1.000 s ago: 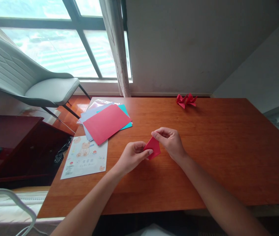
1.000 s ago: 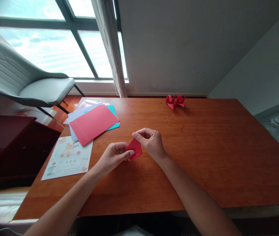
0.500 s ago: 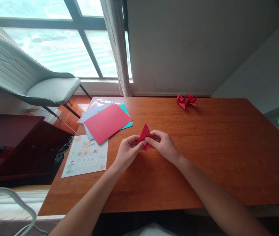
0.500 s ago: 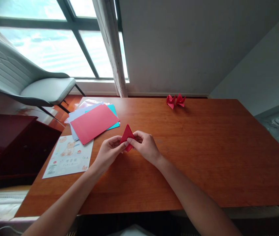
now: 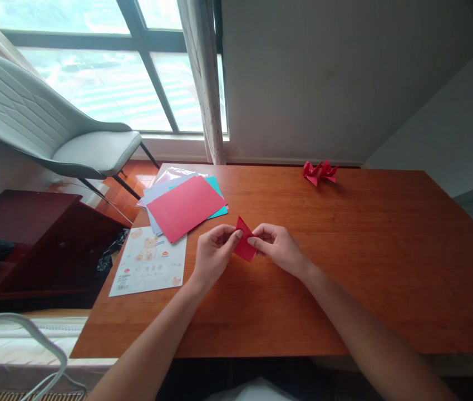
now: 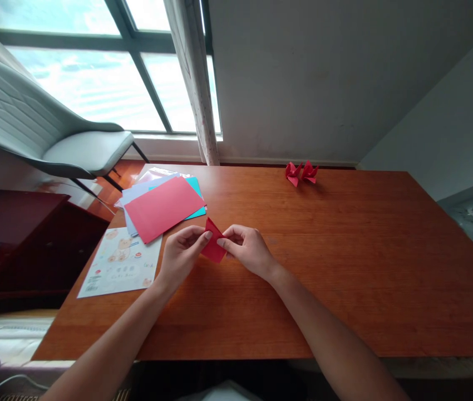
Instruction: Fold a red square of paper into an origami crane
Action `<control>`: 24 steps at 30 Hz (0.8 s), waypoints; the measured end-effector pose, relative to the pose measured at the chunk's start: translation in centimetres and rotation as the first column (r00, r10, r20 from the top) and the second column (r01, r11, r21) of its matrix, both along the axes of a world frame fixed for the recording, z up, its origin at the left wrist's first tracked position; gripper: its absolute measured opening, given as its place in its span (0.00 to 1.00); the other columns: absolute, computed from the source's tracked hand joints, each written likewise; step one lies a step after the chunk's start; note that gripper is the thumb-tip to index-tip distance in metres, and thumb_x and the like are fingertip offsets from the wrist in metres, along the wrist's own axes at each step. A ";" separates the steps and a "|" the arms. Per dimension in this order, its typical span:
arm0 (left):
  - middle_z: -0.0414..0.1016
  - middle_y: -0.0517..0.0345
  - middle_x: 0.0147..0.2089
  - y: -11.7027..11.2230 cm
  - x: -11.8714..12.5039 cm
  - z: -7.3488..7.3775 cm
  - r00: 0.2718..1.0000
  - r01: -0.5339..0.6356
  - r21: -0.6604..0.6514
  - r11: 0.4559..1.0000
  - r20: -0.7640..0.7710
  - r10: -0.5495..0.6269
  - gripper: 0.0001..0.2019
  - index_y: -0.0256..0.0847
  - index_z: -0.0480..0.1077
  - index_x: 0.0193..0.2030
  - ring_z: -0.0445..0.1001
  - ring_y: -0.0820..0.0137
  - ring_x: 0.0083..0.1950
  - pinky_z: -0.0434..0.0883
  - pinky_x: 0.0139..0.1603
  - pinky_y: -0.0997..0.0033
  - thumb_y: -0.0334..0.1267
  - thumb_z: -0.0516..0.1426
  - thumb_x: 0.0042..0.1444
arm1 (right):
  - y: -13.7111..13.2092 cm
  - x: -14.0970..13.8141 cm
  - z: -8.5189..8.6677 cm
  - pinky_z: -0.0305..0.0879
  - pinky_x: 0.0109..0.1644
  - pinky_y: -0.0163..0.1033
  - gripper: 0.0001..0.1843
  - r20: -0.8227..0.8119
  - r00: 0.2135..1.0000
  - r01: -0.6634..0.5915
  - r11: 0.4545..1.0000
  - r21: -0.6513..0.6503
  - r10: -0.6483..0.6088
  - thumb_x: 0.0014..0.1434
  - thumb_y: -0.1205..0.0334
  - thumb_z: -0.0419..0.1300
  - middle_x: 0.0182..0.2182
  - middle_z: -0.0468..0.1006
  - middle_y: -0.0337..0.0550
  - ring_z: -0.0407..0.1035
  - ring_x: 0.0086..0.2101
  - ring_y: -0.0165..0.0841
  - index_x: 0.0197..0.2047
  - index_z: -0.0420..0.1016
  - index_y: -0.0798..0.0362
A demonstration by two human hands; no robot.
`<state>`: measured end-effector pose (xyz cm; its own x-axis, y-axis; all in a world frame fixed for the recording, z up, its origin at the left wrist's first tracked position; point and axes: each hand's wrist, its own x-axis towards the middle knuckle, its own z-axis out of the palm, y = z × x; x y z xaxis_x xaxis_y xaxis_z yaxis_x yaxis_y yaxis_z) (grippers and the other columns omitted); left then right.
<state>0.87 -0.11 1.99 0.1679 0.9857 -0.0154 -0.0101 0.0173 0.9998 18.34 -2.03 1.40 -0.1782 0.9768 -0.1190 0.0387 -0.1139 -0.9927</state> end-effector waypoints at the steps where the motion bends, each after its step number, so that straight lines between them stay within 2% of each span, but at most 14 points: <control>1: 0.77 0.58 0.30 -0.1 0.0 0.1 1.000 -0.004 -0.008 1.000 0.014 0.005 0.14 0.37 0.76 0.32 0.72 0.72 0.30 0.68 0.32 0.75 0.47 0.66 0.53 | -0.1 0.0 0.1 0.64 0.29 0.34 0.17 0.031 0.999 -0.010 1.000 0.020 0.009 0.56 0.46 0.66 0.24 0.75 0.36 0.68 0.24 0.29 0.32 0.74 0.52; 4: 0.76 0.58 0.29 -0.2 0.0 0.3 0.999 -0.009 -0.028 1.000 0.035 0.010 0.13 0.36 0.75 0.31 0.71 0.73 0.30 0.67 0.32 0.76 0.46 0.66 0.53 | -0.2 0.1 0.3 0.63 0.29 0.34 0.15 0.114 0.993 -0.048 0.998 0.051 0.041 0.58 0.48 0.65 0.23 0.74 0.36 0.67 0.24 0.28 0.30 0.74 0.52; 10: 0.71 0.62 0.28 -0.3 0.0 0.5 0.997 -0.024 -0.024 0.999 0.070 0.026 0.12 0.37 0.71 0.30 0.67 0.75 0.29 0.64 0.31 0.78 0.44 0.65 0.53 | -0.3 0.2 0.4 0.62 0.28 0.34 0.15 0.040 0.992 -0.122 0.992 -0.017 0.122 0.56 0.49 0.66 0.23 0.73 0.34 0.66 0.24 0.28 0.31 0.73 0.52; 16: 0.68 0.63 0.26 -0.2 0.0 0.4 0.997 -0.030 -0.013 0.999 0.068 0.031 0.14 0.37 0.70 0.29 0.64 0.76 0.28 0.62 0.30 0.77 0.45 0.64 0.54 | -0.4 0.2 0.6 0.58 0.27 0.33 0.17 0.066 0.983 -0.170 0.985 0.010 0.169 0.54 0.47 0.67 0.23 0.72 0.34 0.64 0.24 0.28 0.31 0.73 0.52; 21: 0.70 0.63 0.29 -0.3 0.2 0.3 0.999 -0.004 -0.011 1.000 0.044 0.005 0.13 0.38 0.70 0.34 0.66 0.75 0.29 0.64 0.31 0.78 0.47 0.63 0.56 | -0.2 0.4 0.7 0.58 0.26 0.34 0.16 0.089 0.994 -0.070 0.997 0.029 0.068 0.56 0.48 0.66 0.20 0.71 0.33 0.63 0.22 0.28 0.29 0.73 0.51; 24: 0.73 0.61 0.31 -0.4 0.5 0.2 0.992 0.120 -0.054 0.991 0.043 -0.118 0.15 0.38 0.72 0.35 0.68 0.74 0.30 0.67 0.31 0.77 0.49 0.64 0.55 | -0.1 0.5 0.9 0.60 0.27 0.34 0.16 0.039 0.998 0.054 0.998 0.040 -0.056 0.56 0.48 0.65 0.21 0.72 0.35 0.65 0.22 0.28 0.29 0.73 0.51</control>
<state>1.33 -0.50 2.14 0.2858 0.9563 -0.0619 -0.0438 0.0775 0.9960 18.83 -2.11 2.27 -0.1202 0.9890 -0.0867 0.0732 -0.0783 -0.9942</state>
